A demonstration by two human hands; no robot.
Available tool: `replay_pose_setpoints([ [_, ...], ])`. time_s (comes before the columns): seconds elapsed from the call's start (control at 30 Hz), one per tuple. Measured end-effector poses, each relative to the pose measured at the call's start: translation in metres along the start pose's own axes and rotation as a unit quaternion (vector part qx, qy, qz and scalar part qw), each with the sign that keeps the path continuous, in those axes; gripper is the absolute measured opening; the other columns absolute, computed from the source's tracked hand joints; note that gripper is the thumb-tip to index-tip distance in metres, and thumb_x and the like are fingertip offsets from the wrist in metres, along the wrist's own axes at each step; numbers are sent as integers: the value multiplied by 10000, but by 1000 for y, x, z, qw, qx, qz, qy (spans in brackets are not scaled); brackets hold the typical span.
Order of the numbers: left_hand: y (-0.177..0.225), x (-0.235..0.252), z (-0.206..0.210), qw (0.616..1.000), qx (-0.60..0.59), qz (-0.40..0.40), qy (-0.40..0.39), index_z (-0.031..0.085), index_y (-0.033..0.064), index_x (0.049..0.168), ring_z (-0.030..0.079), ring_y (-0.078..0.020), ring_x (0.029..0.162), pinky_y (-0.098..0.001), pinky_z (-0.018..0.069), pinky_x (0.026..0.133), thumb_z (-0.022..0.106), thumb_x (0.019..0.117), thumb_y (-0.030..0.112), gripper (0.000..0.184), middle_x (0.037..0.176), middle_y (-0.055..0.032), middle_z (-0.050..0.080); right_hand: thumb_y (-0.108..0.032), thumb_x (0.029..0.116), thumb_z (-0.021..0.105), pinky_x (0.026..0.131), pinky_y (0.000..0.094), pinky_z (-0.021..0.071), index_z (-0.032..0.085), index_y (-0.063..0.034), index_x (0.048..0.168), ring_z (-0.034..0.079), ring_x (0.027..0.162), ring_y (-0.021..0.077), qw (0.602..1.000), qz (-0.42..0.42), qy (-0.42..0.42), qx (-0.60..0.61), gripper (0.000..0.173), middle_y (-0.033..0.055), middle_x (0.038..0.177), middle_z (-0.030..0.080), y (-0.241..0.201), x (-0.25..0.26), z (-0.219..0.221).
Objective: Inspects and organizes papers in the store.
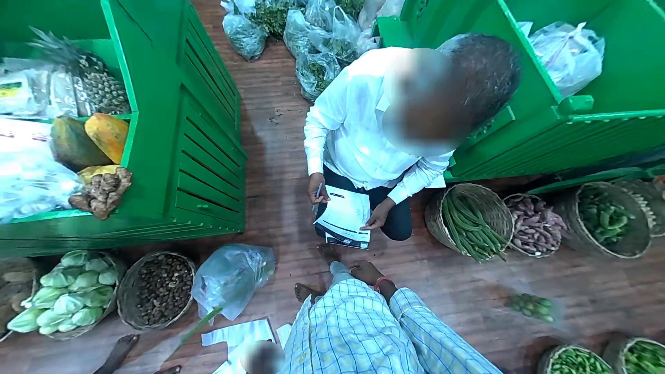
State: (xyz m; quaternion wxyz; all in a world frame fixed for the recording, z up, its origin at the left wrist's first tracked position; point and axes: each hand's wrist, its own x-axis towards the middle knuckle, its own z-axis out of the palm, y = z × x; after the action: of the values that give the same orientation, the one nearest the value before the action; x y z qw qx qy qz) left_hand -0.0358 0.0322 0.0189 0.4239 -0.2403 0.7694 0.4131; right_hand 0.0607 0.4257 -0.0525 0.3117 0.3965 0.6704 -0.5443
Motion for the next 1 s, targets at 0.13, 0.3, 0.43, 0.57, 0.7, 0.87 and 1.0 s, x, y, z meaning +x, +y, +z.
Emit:
replay_pose_setpoints([
  [0.13,1,0,0,1000,0,1,-1,508,-60,1399,677,-337,982,-509,563,810,432,1094,79,344,1249,-296,617,-228,1010,596,1026,501,484,669,-55,1314,659,1154,297,1000,-2,3,1,357,174,1215,707,0,-1,1],
  [0.3,4,2,-2,1000,3,-1,2,507,-66,1393,681,-326,962,-492,571,795,433,1092,65,337,1239,-294,613,-232,1006,606,1019,507,487,676,-59,1304,666,1140,294,1000,-1,9,3,352,168,1193,716,5,4,3],
  [0.43,3,6,-3,1000,-2,-9,3,511,-57,1394,679,-327,963,-494,570,792,430,1093,64,335,1246,-292,613,-254,991,624,988,511,509,686,-71,1285,684,1099,288,1000,-3,18,2,351,154,1158,729,12,11,6],
  [0.57,6,4,-4,1000,-2,-9,7,514,-53,1394,680,-322,959,-483,572,793,431,1097,73,333,1231,-290,619,-236,995,610,1010,500,493,676,-63,1303,675,1124,285,1000,2,11,-1,359,161,1188,721,2,7,4],
  [0.7,-1,9,-7,1000,1,1,-1,521,-55,1386,690,-322,963,-486,576,793,435,1096,74,329,1230,-288,631,-237,995,620,992,516,506,692,-66,1272,683,1098,299,1000,-13,22,-5,334,163,1153,727,11,13,8],
  [0.87,-4,14,-8,1000,-2,5,0,527,-58,1373,693,-312,938,-481,578,779,438,1092,66,320,1200,-281,642,-241,1000,612,1009,512,497,688,-71,1290,674,1123,295,1000,-1,17,-2,345,162,1178,722,4,11,7],
  [1.0,-1,13,-9,1000,6,7,-5,519,-60,1384,690,-326,968,-499,575,804,435,1093,79,334,1225,-286,636,-237,1001,608,1003,525,501,684,-66,1288,678,1115,307,1000,-1,17,-6,342,168,1169,724,0,8,8],
])
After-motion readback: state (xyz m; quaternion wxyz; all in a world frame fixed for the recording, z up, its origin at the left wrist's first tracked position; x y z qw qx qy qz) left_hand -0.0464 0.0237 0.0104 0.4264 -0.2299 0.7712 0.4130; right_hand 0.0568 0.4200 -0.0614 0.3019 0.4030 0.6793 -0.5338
